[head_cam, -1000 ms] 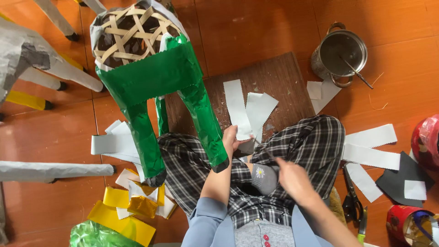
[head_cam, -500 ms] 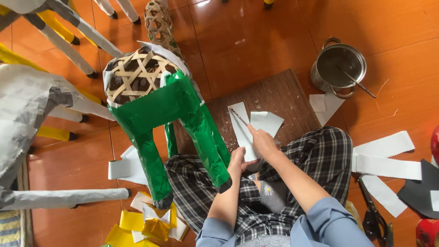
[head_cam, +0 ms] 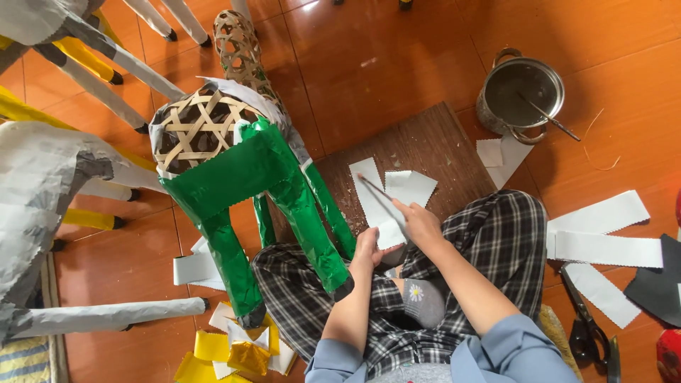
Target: Applying colored paper strips to a horse sculpture frame using glue and scissors.
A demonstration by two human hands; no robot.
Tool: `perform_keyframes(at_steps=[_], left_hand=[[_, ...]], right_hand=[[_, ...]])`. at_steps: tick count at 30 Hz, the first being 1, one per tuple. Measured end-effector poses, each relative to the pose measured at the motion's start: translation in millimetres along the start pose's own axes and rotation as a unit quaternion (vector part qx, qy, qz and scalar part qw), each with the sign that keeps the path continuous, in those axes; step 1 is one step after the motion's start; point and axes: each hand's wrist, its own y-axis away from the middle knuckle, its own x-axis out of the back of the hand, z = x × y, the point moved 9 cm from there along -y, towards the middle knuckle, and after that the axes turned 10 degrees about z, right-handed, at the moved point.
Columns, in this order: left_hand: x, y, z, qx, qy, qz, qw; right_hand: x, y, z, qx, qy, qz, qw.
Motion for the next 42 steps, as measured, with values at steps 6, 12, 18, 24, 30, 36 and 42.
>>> perform_keyframes(at_steps=[6, 12, 18, 24, 30, 36, 42], left_hand=[[2, -4, -1, -0.029, -0.030, 0.004, 0.999], [40, -174, -53, -0.063, -0.059, 0.031, 0.996], [32, -64, -13, -0.221, -0.194, 0.068, 0.953], [4, 32, 28, -0.451, -0.437, 0.045, 0.777], [16, -43, 2, -0.448, -0.450, 0.024, 0.772], [15, -22, 10, -0.467, -0.458, 0.026, 0.756], [10, 21, 21, -0.512, -0.385, 0.025, 0.767]], right_hand=[[-13, -22, -6, 0.014, 0.027, 0.046, 0.998], [-3, -18, -18, 0.041, 0.044, 0.076, 0.995], [1, -14, -52, 0.108, 0.067, 0.122, 0.984], [-24, -20, -36, 0.133, 0.119, 0.168, 0.969], [11, -13, -55, 0.077, 0.023, 0.029, 0.996], [92, -1, -56, -0.039, -0.183, 0.026, 0.982], [131, -24, 55, -0.236, -0.644, 0.239, 0.687]])
